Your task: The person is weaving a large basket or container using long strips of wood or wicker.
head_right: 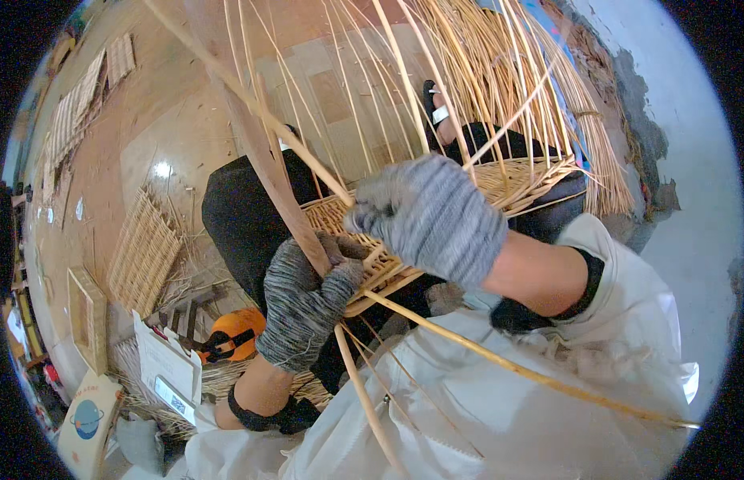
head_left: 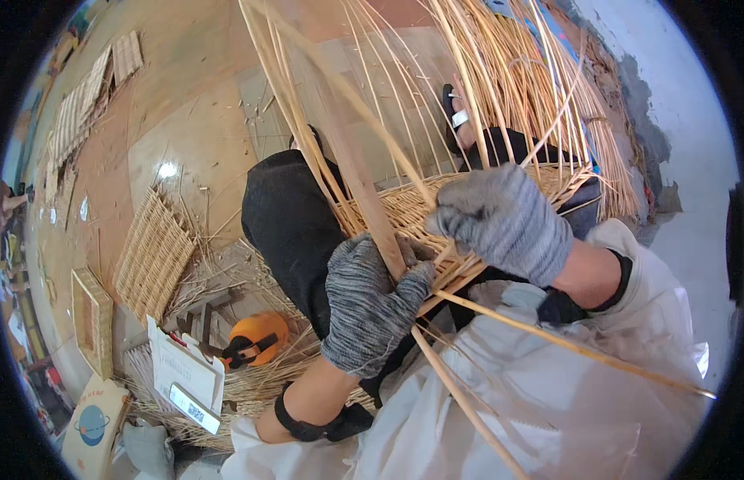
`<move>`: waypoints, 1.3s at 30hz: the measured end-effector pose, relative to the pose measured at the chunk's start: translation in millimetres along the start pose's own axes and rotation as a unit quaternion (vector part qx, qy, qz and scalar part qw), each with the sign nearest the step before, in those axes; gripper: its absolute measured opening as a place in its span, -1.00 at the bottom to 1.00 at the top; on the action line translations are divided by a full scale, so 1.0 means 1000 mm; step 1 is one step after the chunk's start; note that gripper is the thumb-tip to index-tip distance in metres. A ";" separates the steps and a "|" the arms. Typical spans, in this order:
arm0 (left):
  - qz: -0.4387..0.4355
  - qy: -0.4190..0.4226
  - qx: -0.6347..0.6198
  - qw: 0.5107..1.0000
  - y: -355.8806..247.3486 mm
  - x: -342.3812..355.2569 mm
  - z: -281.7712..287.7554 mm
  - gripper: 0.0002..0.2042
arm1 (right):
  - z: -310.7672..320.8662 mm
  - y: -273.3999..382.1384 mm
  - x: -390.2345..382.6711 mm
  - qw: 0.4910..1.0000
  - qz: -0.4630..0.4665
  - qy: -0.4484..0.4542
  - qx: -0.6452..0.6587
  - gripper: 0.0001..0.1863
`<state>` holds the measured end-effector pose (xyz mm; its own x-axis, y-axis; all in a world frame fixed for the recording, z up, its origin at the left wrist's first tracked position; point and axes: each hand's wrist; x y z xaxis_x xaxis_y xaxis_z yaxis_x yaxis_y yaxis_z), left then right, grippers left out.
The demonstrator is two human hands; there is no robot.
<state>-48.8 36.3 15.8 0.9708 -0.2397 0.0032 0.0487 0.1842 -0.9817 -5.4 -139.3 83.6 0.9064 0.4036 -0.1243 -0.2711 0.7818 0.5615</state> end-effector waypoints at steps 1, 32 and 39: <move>0.010 -0.006 -0.019 1.000 0.000 -0.001 0.001 -0.86 | -0.006 0.000 0.004 0.998 0.037 -0.049 -0.001 -0.64; 0.068 0.342 -0.279 0.895 0.020 0.021 0.038 -0.50 | -0.027 -0.028 -0.058 0.947 0.185 0.025 -0.262 -0.73; 0.007 0.405 -0.320 0.857 0.037 0.012 0.034 -0.38 | -0.028 -0.023 -0.063 0.950 0.184 -0.028 -0.251 -0.73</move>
<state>-27.1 72.9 -14.2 0.4769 -0.8719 0.1115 -0.3519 -0.3056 -0.8847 -65.4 -169.7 56.1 0.7323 0.6787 0.0556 -0.6805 0.7264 0.0960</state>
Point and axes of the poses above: each hand's wrist, its own x-axis towards the middle knuckle, its own z-axis out of the back of the hand, y = z × x, and after that the axes turned 1 degree about -z, right-handed
